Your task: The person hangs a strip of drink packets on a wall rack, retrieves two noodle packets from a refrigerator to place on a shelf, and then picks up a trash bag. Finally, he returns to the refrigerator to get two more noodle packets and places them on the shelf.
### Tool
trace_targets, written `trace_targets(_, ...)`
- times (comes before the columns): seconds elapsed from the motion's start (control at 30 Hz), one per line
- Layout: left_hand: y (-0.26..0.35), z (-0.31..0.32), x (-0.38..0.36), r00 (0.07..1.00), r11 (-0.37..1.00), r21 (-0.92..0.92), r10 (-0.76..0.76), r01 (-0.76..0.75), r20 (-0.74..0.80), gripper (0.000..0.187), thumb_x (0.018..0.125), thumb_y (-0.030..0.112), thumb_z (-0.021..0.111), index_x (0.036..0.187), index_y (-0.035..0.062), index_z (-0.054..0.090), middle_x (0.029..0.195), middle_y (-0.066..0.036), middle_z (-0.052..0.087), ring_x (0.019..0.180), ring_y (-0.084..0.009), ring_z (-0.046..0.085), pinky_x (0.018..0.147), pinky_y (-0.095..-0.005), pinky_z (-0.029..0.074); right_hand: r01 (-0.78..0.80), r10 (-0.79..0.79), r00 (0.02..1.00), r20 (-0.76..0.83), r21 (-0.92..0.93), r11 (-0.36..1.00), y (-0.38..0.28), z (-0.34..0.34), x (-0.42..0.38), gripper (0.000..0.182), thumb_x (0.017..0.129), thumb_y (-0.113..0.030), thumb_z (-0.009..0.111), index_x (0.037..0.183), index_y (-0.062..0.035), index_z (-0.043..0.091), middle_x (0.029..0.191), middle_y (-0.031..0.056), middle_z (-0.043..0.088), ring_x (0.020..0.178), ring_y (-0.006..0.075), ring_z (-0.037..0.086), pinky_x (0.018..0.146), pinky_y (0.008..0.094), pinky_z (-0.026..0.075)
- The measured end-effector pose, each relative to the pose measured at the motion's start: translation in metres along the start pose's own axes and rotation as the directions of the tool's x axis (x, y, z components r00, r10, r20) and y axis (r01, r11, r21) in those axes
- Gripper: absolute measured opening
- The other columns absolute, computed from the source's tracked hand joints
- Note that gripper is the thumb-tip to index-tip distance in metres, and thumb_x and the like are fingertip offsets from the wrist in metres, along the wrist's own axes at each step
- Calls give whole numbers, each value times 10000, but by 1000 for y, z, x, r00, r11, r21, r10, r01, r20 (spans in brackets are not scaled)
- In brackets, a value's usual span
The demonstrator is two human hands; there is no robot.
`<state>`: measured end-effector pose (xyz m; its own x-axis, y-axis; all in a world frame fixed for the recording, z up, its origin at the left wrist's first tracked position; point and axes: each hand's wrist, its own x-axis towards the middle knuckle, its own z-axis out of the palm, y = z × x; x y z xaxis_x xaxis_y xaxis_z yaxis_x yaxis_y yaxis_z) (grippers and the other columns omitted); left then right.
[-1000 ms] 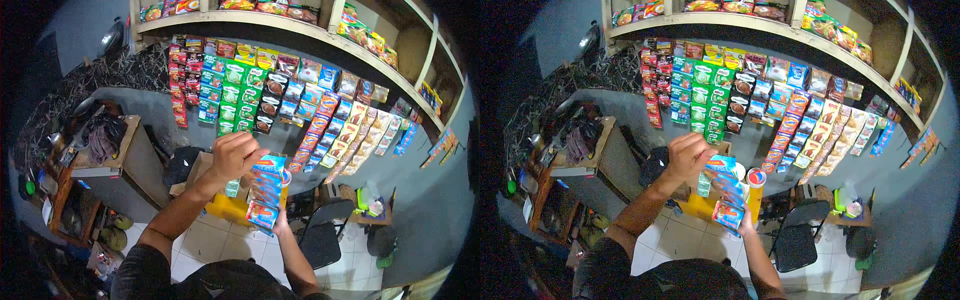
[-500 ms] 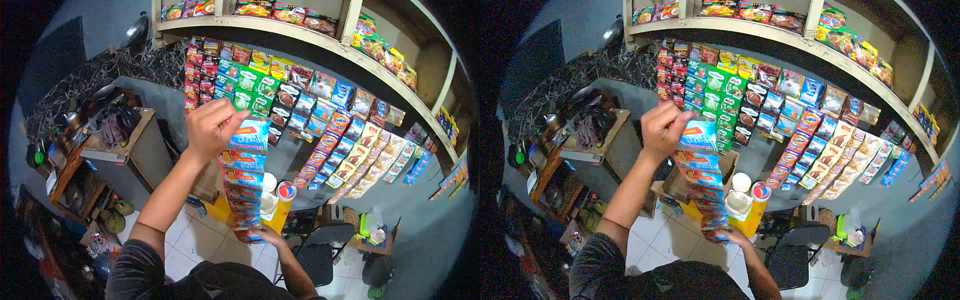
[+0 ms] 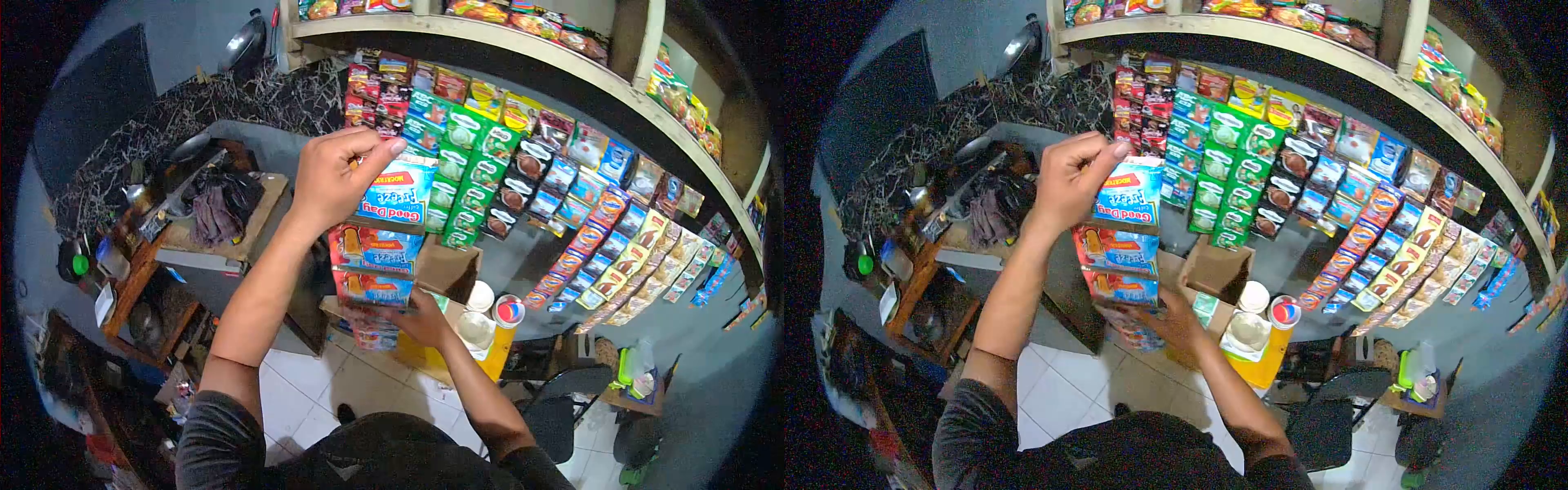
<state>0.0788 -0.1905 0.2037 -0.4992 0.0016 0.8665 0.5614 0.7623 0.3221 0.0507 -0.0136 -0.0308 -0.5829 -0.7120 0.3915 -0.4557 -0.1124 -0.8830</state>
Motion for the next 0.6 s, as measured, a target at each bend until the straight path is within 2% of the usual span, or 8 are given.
trace_targets(0.17, -62, -46, 11, 990, 991, 1, -132, 132, 51, 346, 905, 279, 653, 717, -9, 610, 559, -81, 496, 512, -100, 430, 492, -303, 354, -64, 64, 998, 5, 119, 991, -17, 49, 67, 331, 905, -196, 667, 1177, -17, 605, 1085, 66, 665, 1047, 179, 602, 935, 342, 460)
trace_targets(0.23, -85, -63, 15, 990, 991, -19, -128, 129, 55, 369, 919, 287, 641, 711, -16, 597, 537, -50, 467, 533, -58, 377, 483, -288, 333, 136, -74, 969, -236, 260, 956, 22, 72, 83, 276, 906, -175, 668, 1133, -23, 630, 1018, 58, 677, 999, 173, 615, 912, 339, 475)
trace_targets(0.3, -94, -78, 19, 969, 962, -117, -247, 248, 29, 382, 929, 283, 629, 705, -23, 588, 536, -18, 486, 539, -35, 371, 477, -276, 321, 187, -168, 877, -450, -3, 982, 55, 95, 73, 366, 961, -325, 581, 1159, -18, 609, 1005, 75, 653, 943, 186, 606, 899, 325, 472)
trace_targets(0.33, -100, -82, 19, 954, 945, -134, -296, 300, 47, 377, 945, 283, 609, 711, -12, 608, 568, 29, 525, 542, -23, 374, 479, -262, 314, -111, 275, 812, -514, 327, 939, 82, 102, 52, 477, 970, -425, 507, 1197, -12, 578, 1015, 91, 636, 930, 199, 594, 896, 316, 466)
trace_targets(0.4, -115, -78, 18, 936, 883, -323, -351, 340, 26, 367, 951, 283, 602, 717, 0, 613, 591, 46, 529, 541, -21, 377, 479, -253, 311, -323, 675, 602, -426, 643, 694, 91, 116, 50, 590, 979, -525, 432, 1236, -6, 548, 1025, 108, 618, 918, 212, 582, 893, 307, 460)
trace_targets(0.43, -120, -74, 14, 904, 783, -498, -427, 373, 5, 357, 957, 283, 595, 724, 13, 617, 613, 62, 533, 541, -18, 380, 479, -245, 308, -351, 693, 707, -142, 780, 518, 73, 130, 60, 682, 942, -608, 385, 1237, -15, 549, 1045, 143, 600, 939, 259, 578, 893, 377, 454)
trace_targets(0.5, -129, -70, -2, 879, 700, -590, -475, 403, 37, 362, 971, 295, 571, 713, 42, 588, 639, 74, 516, 562, -14, 397, 505, -220, 319, -485, 450, 802, 393, 868, 106, 32, 156, 90, 868, 868, -774, 293, 1239, -33, 551, 1085, 215, 562, 981, 352, 569, 892, 516, 441)
trace_targets(0.6, -135, -75, -32, 844, 755, -529, -521, 388, -126, 376, 998, 336, 515, 717, 86, 531, 660, 68, 496, 616, -8, 407, 560, -193, 329, -419, 324, 828, 457, 889, -183, 5, 171, 145, 910, 839, -804, 292, 1347, -72, 475, 1299, 221, 519, 1157, 416, 522, 975, 605, 373)
